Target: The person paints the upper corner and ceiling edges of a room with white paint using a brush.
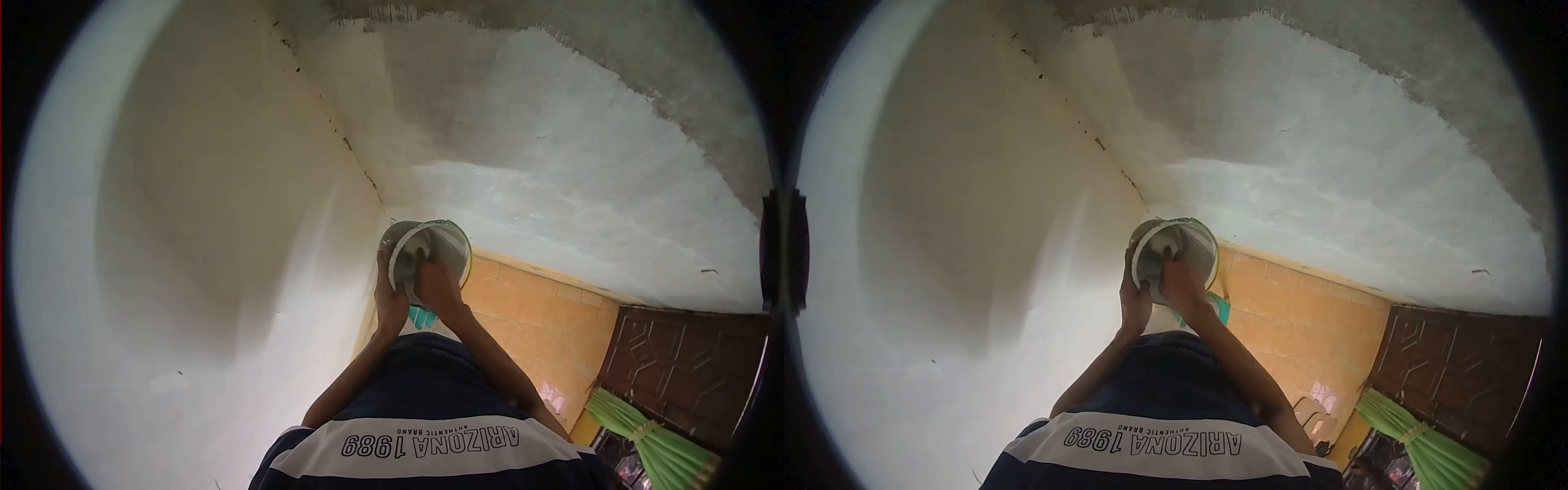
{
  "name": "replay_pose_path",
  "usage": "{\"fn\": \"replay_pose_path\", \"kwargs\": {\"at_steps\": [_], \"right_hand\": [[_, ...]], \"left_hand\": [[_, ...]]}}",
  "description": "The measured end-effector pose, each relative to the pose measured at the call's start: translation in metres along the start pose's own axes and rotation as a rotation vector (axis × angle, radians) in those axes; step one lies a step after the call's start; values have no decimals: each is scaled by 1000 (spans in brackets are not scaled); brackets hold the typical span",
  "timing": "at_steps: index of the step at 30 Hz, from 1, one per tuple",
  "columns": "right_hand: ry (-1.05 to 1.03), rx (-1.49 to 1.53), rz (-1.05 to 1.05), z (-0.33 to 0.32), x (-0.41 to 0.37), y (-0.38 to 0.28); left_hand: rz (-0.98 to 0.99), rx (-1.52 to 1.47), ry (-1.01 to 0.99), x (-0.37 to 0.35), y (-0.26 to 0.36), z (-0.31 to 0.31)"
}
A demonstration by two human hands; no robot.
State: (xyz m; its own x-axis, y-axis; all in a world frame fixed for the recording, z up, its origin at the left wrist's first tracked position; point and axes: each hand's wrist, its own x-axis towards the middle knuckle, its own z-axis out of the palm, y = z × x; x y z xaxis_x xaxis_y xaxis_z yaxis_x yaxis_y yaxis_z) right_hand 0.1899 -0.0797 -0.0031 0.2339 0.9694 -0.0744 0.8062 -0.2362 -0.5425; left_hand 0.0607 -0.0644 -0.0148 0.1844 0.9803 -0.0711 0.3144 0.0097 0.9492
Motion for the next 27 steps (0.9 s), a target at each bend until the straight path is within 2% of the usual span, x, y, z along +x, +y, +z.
{"fn": "replay_pose_path", "kwargs": {"at_steps": [2, 3, 4, 7, 8, 10, 12, 14, 16, 17, 19, 20, 22, 23, 25, 26, 27], "right_hand": [[-28, -21, -11, 1, -1, -3], [-99, -4, -157, -2, -3, 4], [-170, 11, -304, -8, -3, 5], [-160, -26, -231, -34, -13, -12], [-155, -32, -224, -40, -12, -18], [39, -49, -46, -45, -7, -30], [86, -136, -21, -26, 0, -29], [131, -220, 7, -7, 0, -22], [-90, -258, -73, 0, -6, -21], [-90, -260, -72, -2, -7, -16], [-321, -260, -70, -19, -8, -18], [-318, -258, -65, -24, -11, -23], [-50, -150, -21, -30, -13, -31], [-48, -150, -20, -25, -12, -35], [113, -179, 35, -8, -9, -42], [117, -178, 36, -1, -10, -40], [-17, -210, 24, 3, -12, -40]], "left_hand": [[-26, -76, -72, 8, -4, -16], [-102, -143, -92, 14, 1, -25], [-50, -222, -90, 19, 6, -33], [-95, -374, -200, 23, 25, -46], [-87, -315, -198, 24, 22, -47], [-74, -259, -205, 27, 15, -45], [-24, -130, -199, 25, 4, -41], [-67, -133, -224, 30, -5, -42], [-66, -184, -257, 37, -8, -47], [-66, -186, -257, 37, -8, -50], [-52, -180, -295, 36, -10, -58], [-51, -178, -301, 36, -10, -61], [51, -162, -274, 36, -8, -64], [52, -162, -276, 36, -7, -65], [33, -113, -290, 35, -6, -66], [36, -112, -291, 35, -9, -66], [-41, -152, -304, 37, -12, -66]]}}
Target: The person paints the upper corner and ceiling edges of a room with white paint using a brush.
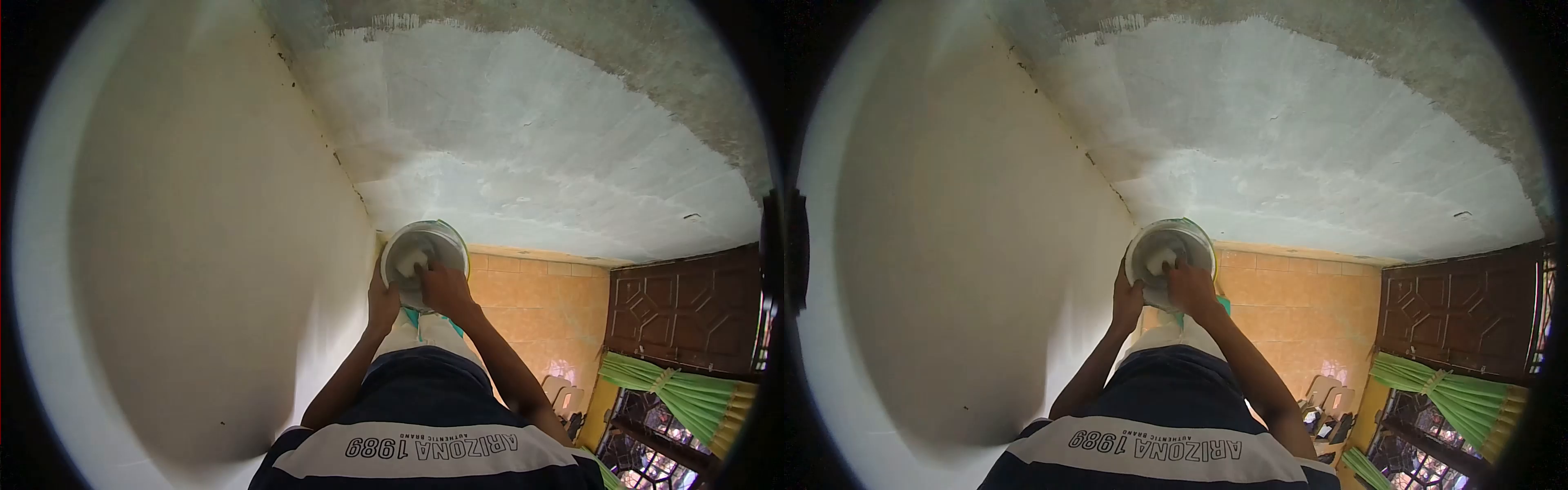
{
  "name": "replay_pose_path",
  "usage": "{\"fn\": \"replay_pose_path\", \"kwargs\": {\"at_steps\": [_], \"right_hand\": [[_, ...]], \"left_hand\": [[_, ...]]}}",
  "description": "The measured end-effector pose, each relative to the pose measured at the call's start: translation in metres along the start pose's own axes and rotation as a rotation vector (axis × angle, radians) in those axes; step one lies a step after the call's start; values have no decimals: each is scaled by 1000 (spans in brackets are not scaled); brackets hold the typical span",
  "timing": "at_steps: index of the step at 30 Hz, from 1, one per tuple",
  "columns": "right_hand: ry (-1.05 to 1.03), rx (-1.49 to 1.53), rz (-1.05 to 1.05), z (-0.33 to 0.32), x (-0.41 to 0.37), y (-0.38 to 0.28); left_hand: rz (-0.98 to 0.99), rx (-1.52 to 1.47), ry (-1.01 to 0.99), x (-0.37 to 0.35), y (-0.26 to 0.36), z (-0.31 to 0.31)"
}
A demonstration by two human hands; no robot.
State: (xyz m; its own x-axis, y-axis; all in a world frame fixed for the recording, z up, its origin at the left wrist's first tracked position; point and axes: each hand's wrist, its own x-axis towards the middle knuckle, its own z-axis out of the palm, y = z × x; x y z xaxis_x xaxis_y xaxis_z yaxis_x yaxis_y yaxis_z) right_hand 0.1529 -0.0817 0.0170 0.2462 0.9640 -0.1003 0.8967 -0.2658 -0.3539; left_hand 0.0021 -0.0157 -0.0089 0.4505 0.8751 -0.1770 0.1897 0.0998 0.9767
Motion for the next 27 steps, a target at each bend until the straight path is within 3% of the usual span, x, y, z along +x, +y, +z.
{"fn": "replay_pose_path", "kwargs": {"at_steps": [3, 5, 7, 11, 15, 17, 18, 21, 23, 25, 27], "right_hand": [[-235, -86, -51, -9, -3, 7], [-339, -128, -57, -19, -4, 4], [-1, 15, -7, -26, -10, 1], [141, 11, 143, -17, -2, 0], [-43, -91, 210, -4, -2, 12], [-125, -98, 126, -9, -3, 17], [-116, -94, 125, -19, -1, 14], [61, -2, 97, -48, 10, 2], [279, 123, 149, -55, 20, -4], [202, 86, 134, -39, 27, 7], [126, 43, 121, -33, 27, 20]], "left_hand": [[-40, -38, -10, -1, -1, -1], [132, 66, 83, -6, 7, 1], [97, 58, 59, -5, 6, 2], [86, 0, -34, 3, 15, 7], [58, 13, -43, 16, 15, 11], [138, 48, -19, 18, 21, 11], [217, 81, 11, 21, 27, 12], [213, -9, -3, 32, 34, 13], [234, -11, -47, 37, 40, 15], [259, -17, -93, 42, 45, 16], [138, 15, -97, 48, 45, 16]]}}
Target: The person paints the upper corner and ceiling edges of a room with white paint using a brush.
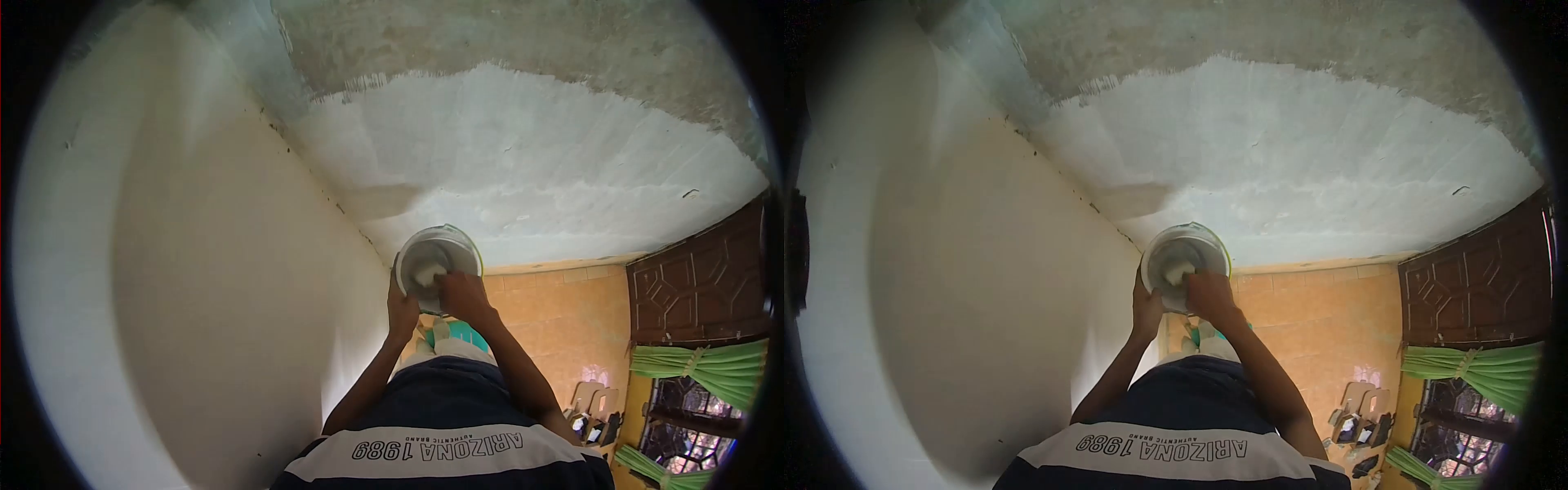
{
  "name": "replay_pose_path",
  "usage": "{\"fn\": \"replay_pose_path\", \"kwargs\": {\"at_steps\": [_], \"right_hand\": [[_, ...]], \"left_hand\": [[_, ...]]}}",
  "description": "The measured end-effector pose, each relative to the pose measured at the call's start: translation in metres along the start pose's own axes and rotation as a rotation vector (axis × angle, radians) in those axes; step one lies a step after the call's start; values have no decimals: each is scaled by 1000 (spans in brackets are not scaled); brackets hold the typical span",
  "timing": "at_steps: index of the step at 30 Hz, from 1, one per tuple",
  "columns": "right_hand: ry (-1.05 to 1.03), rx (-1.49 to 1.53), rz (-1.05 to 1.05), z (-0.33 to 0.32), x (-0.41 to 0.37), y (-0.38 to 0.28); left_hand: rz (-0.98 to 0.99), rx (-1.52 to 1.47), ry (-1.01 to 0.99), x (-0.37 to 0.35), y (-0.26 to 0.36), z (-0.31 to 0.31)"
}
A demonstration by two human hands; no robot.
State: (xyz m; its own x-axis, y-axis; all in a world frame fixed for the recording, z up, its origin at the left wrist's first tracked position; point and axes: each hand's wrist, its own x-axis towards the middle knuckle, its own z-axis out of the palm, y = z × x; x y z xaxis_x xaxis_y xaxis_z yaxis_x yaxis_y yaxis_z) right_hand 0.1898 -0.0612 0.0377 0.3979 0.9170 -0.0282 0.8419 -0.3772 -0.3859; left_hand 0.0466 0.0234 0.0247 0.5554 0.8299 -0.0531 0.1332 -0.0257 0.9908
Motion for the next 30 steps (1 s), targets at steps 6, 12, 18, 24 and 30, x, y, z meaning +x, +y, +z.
{"fn": "replay_pose_path", "kwargs": {"at_steps": [6, 12, 18, 24, 30], "right_hand": [[-51, 386, 127, -58, -9, -5], [-13, 1135, 135, -95, -12, -29], [10, 1403, -59, -109, 12, -77], [96, 1371, -211, -132, 32, -105], [138, 1249, -247, -173, 59, -127]], "left_hand": [[28, -108, 50, 9, -3, -19], [-39, -255, 70, 15, -60, -48], [24, -313, 79, 15, -79, -48], [-73, -450, 149, 12, -57, -49], [-238, -574, 189, 18, -65, -64]]}}
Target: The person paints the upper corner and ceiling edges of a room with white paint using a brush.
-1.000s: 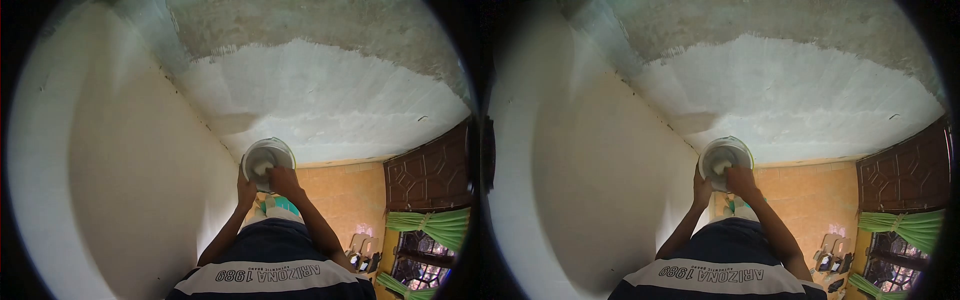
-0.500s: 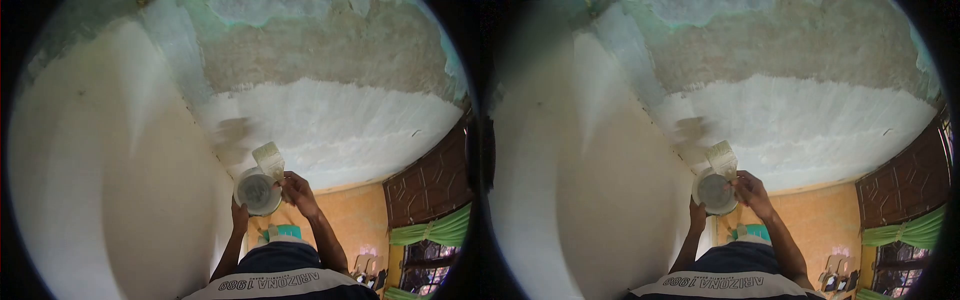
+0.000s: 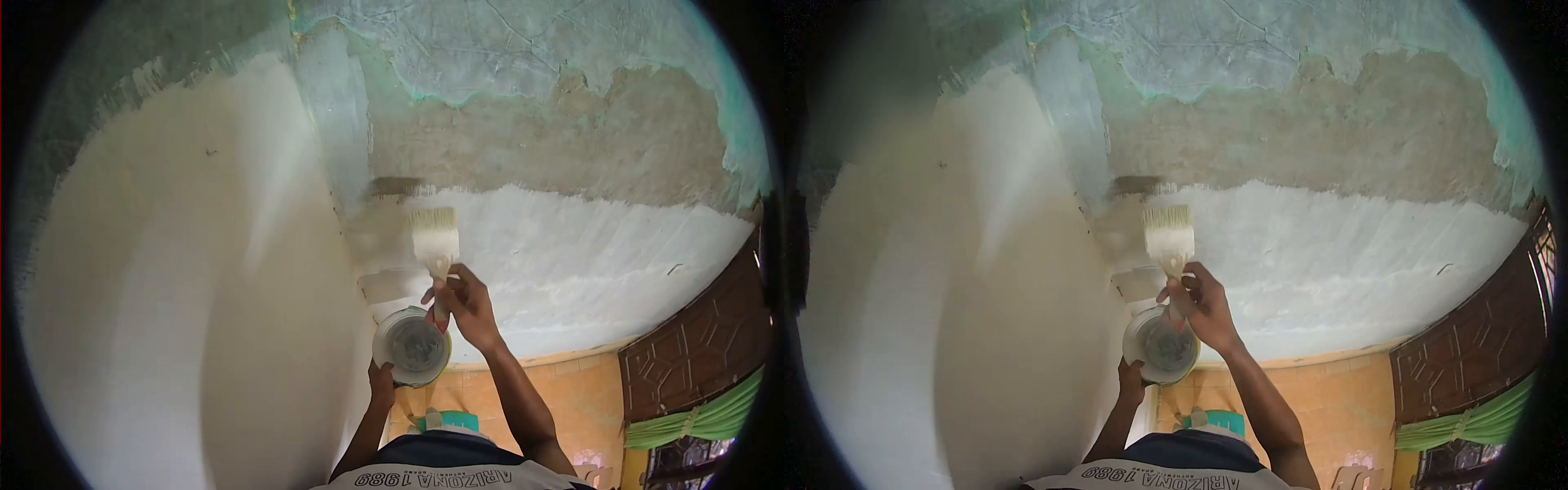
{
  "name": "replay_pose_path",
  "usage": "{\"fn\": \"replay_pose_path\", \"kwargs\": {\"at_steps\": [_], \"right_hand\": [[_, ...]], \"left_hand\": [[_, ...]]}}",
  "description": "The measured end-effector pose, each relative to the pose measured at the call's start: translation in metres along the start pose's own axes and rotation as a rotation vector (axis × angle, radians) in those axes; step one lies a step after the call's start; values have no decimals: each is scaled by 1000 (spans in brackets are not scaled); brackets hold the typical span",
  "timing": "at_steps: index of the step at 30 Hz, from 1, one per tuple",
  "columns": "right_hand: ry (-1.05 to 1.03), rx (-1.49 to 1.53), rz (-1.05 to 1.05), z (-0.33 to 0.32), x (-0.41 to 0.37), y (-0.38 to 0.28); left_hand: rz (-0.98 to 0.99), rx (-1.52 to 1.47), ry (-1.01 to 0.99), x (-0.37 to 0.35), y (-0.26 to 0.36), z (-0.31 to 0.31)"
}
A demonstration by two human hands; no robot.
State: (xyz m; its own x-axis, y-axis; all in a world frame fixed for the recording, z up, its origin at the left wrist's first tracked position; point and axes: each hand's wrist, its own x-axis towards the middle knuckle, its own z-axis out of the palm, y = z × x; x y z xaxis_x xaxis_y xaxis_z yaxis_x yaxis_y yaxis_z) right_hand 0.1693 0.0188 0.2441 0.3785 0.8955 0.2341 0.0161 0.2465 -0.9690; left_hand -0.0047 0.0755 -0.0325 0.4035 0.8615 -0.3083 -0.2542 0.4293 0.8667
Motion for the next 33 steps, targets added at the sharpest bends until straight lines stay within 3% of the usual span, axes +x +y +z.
{"fn": "replay_pose_path", "kwargs": {"at_steps": [2, 3, 6, 9, 13, 16, 19, 24, 26, 28, 33], "right_hand": [[12, 4, -57, 9, 19, -24], [14, -31, -66, 12, 30, -39], [30, -96, -124, 31, 63, -76], [27, -96, -200, 52, 94, -113], [45, -108, -360, 79, 127, -145], [88, -108, -436, 89, 149, -146], [108, -199, -357, 85, 165, -125], [69, 1, -195, 89, 135, -117], [47, -5, -246, 91, 135, -128], [141, -247, -483, 93, 150, -142], [161, -96, -418, 93, 181, -144]], "left_hand": [[-159, -125, 73, -15, 30, 11], [-97, -119, 67, 1, 6, -2], [-133, -87, 60, -6, 25, 0], [-101, 15, -10, 18, -3, -23], [-163, -98, 0, 12, 12, -20], [-250, -195, 19, 2, 30, -13], [-203, -184, -13, -3, 38, -9], [-233, -264, -40, 2, 31, -15], [-252, -308, -73, 15, 8, -28], [-274, -348, -106, 17, 9, -27], [-323, -383, -65, 19, 4, -33]]}}
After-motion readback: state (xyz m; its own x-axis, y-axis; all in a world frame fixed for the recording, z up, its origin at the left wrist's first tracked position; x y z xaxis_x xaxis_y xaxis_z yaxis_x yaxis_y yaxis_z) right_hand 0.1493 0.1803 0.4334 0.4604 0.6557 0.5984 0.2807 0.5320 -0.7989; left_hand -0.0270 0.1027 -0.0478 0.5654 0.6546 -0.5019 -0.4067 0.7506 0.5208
